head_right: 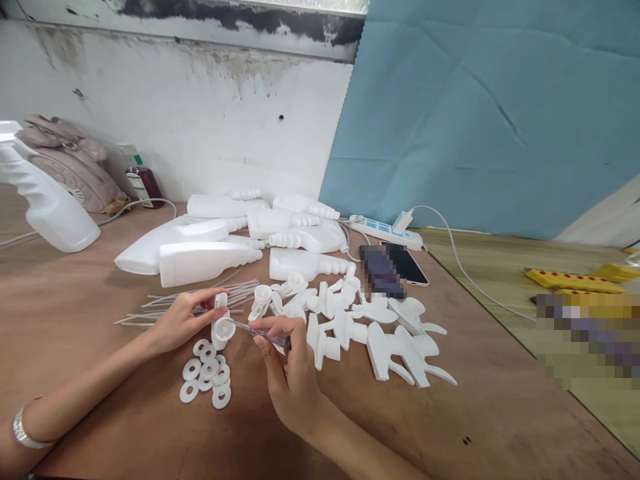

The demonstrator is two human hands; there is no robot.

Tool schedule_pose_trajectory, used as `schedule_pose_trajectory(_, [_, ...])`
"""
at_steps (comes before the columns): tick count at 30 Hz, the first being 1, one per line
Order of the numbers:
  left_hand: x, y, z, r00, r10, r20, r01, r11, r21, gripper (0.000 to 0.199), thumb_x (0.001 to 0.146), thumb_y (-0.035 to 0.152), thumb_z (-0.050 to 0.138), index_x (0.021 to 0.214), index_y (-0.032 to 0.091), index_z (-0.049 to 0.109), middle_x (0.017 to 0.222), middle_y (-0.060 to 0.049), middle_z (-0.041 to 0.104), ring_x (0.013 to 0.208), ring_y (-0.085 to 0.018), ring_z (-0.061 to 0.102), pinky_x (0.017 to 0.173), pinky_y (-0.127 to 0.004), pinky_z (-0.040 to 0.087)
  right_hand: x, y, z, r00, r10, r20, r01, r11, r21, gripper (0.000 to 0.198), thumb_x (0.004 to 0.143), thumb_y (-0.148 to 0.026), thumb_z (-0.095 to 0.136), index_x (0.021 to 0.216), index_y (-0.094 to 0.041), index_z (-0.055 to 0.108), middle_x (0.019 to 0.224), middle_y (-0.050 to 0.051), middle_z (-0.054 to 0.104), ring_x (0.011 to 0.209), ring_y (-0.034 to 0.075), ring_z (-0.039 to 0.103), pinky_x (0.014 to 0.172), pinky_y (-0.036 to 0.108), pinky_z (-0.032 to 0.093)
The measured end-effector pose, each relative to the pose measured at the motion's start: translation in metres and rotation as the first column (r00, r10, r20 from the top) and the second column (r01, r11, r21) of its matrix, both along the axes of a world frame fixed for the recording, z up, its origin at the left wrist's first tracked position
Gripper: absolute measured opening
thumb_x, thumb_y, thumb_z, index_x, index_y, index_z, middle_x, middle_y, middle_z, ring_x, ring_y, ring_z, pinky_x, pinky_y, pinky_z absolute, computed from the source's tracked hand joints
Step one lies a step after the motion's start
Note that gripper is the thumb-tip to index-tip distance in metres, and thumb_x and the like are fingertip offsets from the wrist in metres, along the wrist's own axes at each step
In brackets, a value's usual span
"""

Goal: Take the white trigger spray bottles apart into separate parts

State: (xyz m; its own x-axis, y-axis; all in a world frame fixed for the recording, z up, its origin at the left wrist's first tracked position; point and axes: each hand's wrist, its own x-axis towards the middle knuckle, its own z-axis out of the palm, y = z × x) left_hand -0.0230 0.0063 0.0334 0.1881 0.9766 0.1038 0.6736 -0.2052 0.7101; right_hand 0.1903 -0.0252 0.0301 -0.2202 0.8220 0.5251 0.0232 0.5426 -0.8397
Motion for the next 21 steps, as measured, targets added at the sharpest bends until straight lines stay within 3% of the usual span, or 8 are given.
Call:
schedule_pose_trajectory(14, [-0.0018, 0.0004, -0.0019, 1.000, 0.004, 0.009, -0.004, 1.000, 0.014, 0.044, 0.081, 0.047, 0.044, 0.110, 0.017, 0.057, 0.080, -0.003, 0.060, 0.071, -0.015, 0.052, 0.059, -0.023, 0.040, -0.0004, 0.0000, 0.0047, 0.994, 0.001, -0.109, -0.018, 0.988, -0.153, 0.014, 0.087, -0.017, 0.047, 0.087, -0.024, 0.036, 0.094, 0.003, 0.060, 0.093, 0.016, 0.060, 0.078, 0.036, 0.052])
schedule_pose_trajectory(17, [-0.0023, 0.0010, -0.0028, 1.000, -0.016, -0.001, 0.016, 0.999, 0.045, 0.044, 0.082, 0.047, 0.044, 0.112, 0.017, 0.056, 0.082, -0.003, 0.060, 0.073, -0.015, 0.052, 0.059, -0.023, 0.041, -0.0002, 0.0003, 0.0042, 0.996, -0.004, -0.084, -0.006, 0.994, -0.112, 0.015, 0.087, -0.014, 0.045, 0.088, -0.025, 0.035, 0.093, 0.003, 0.061, 0.091, 0.015, 0.060, 0.075, 0.034, 0.052])
schedule_pose_trajectory(21, [-0.0031, 0.0021, -0.0045, 1.000, -0.018, -0.007, 0.019, 0.997, 0.077, 0.043, 0.082, 0.045, 0.045, 0.113, 0.017, 0.055, 0.079, -0.003, 0.058, 0.071, -0.015, 0.052, 0.057, -0.021, 0.041, 0.0007, -0.0020, -0.0035, 0.999, 0.038, -0.001, -0.038, 0.998, 0.052, 0.021, 0.086, -0.006, 0.042, 0.090, -0.025, 0.034, 0.099, 0.005, 0.059, 0.094, 0.015, 0.059, 0.076, 0.033, 0.052])
